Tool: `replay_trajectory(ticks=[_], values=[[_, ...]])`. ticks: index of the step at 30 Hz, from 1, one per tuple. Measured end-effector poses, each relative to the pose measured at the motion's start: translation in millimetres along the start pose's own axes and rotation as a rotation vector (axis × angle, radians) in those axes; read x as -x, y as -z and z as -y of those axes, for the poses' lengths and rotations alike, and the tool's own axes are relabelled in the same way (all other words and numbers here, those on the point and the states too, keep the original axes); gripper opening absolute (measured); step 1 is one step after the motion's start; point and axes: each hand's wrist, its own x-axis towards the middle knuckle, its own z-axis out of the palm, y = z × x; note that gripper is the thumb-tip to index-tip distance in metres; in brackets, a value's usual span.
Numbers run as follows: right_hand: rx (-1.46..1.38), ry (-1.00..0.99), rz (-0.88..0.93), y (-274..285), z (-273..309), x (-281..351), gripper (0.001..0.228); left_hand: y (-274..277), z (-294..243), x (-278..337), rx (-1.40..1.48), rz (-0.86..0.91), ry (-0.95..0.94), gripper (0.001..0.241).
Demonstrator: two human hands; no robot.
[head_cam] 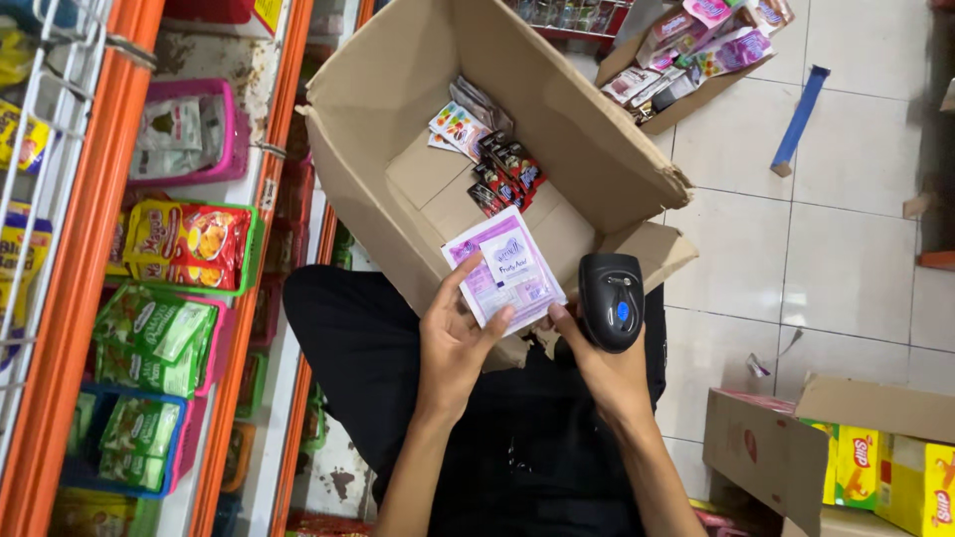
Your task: The person takes sachets from store shelves and a cardboard box, scans their barcodes with a handheld barcode scanner, and places them into the box.
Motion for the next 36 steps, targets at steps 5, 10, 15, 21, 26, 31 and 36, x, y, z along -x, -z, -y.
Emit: replay_trajectory(ticks=[5, 10, 15, 21, 26, 31, 36], values=[[0.06, 0.049, 0.008, -5, 2, 8, 0.023, 10, -9, 13, 0.105, 0.133, 0.124, 0.076], [0.28, -0.204, 0.298, -2, 24, 31, 0.014, 22, -9, 8, -0.121, -0.027, -0.119, 0.066], [0.342, -0.072, 0.425, -8, 19, 46, 0.02, 39, -9, 4, -0.293, -0.111, -0.175, 0.063], [0.363, -0.161, 0.438, -14, 15, 46, 0.026, 48, -13, 5, -0.361, -0.093, -0.184, 0.067], [0.402, -0.186, 0.326, -15, 14, 39, 0.023, 54, -33, 8, -0.697, 0.041, -0.401, 0.069], [0.415, 0.148, 0.034, -14, 20, 30, 0.024, 51, -59, 20, -0.688, 0.277, -0.166, 0.083], [0.377, 0.158, 0.19, 7, 26, 10, 0.034, 39, -70, 26, -0.492, 0.345, 0.029, 0.081]])
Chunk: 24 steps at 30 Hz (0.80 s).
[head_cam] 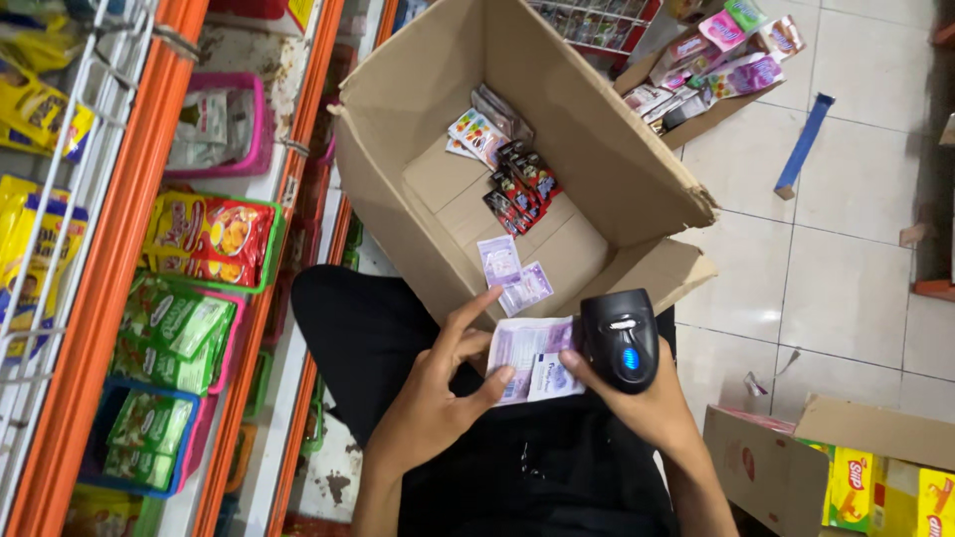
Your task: The person takes sachets from store shelves and a cardboard box, scans their barcodes with a handheld barcode scanner, and places them into the box.
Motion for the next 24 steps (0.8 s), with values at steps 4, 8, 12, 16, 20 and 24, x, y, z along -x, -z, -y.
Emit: replay_trajectory(ticks=[4, 8, 12, 16, 20, 24], values=[[-0.118, -0.15, -0.048, -4, -14, 4, 0.037, -10, 6, -12, -0.115, -0.144, -0.006, 0.061], [-0.004, -0.093, 0.066, -9, -27, 5, 0.027, -16, 14, -20, -0.459, -0.319, -0.288, 0.052], [-0.118, -0.099, 0.101, -16, -36, 8, 0.022, -10, 15, -17, -0.385, -0.235, -0.054, 0.05], [-0.125, -0.117, 0.096, -14, -39, 8, 0.023, -10, 16, -19, -0.345, -0.287, -0.238, 0.055], [-0.11, -0.142, 0.064, -12, -37, 4, 0.023, -3, 18, -23, -0.394, -0.268, -0.335, 0.054], [-0.165, -0.023, 0.078, -4, -28, 0, 0.029, -7, 19, -23, -0.447, -0.356, -0.35, 0.048]])
